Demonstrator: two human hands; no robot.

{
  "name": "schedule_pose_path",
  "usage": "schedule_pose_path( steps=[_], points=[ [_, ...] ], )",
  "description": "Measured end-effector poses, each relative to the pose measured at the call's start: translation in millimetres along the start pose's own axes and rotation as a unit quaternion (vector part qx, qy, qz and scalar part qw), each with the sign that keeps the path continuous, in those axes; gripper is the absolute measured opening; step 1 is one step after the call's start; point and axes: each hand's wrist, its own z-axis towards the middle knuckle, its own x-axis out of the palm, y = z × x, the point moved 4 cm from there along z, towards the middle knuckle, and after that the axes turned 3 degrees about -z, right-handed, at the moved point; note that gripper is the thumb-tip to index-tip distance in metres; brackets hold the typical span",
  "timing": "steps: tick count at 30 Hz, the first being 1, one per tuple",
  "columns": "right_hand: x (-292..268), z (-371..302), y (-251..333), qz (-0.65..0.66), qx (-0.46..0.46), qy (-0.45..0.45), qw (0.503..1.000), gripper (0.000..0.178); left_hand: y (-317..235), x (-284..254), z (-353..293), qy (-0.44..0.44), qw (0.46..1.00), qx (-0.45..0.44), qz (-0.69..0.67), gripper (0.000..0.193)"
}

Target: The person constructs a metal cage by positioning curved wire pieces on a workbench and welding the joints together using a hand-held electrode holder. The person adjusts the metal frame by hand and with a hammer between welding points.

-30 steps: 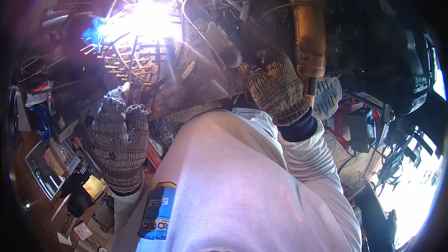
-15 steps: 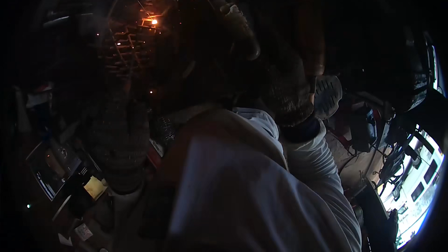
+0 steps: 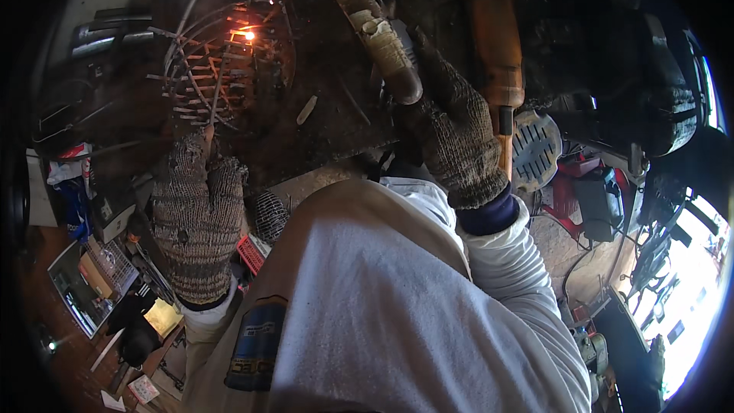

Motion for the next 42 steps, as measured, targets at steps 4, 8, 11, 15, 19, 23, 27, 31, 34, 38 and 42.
schedule_pose_path(
  steps=[4,8,11,15,19,23,27,31,34,38,42],
  points=[
    [0.3,-5.9,-12.9,0.005,-0.003,-0.001,1.000,0.067,-1.2,-1.8,-2.8,-0.039,0.998,0.044,0.036,0.041],
    [3.8,-17.7,-10.5,0.090,0.001,-0.014,0.996,0.068,-2.5,-1.3,-3.3,0.011,0.999,-0.006,0.037,0.042],
    [-1.0,-31.9,-7.7,0.040,-0.035,-0.042,0.998,0.071,-3.0,-0.8,-4.4,-0.008,0.999,-0.008,0.032,0.042],
    [-6.7,-55.4,-16.7,0.055,-0.078,-0.099,0.991,0.077,2.0,-4.3,-1.0,0.013,0.995,0.044,0.083,0.040],
    [-18.8,-92.9,-23.4,0.090,-0.050,-0.131,0.986,0.070,23.1,-5.6,6.6,0.042,0.996,-0.062,-0.044,0.036],
    [-29.6,-135.7,-20.7,0.132,-0.113,-0.222,0.960,0.077,28.8,-24.4,15.6,0.089,0.986,-0.094,-0.104,0.036],
    [-59.2,-184.3,-35.9,0.125,-0.203,-0.325,0.915,0.062,65.9,-29.4,14.7,0.102,0.987,-0.027,-0.122,0.036],
    [-83.4,-238.5,-45.1,0.188,-0.215,-0.397,0.872,0.054,92.1,-28.6,1.9,0.100,0.969,-0.023,-0.225,0.027],
    [-116.2,-270.0,-99.1,0.292,-0.152,-0.397,0.857,0.040,136.1,-31.1,-5.2,0.084,0.977,0.010,-0.197,0.030],
    [-158.4,-278.0,-156.1,0.251,-0.053,-0.548,0.796,0.032,135.9,-26.0,0.5,0.182,0.836,-0.252,-0.453,0.041],
    [-214.8,-265.6,-250.9,0.237,0.006,-0.580,0.779,0.029,123.2,-22.9,13.9,0.149,0.855,-0.212,-0.449,0.025]
  ],
)
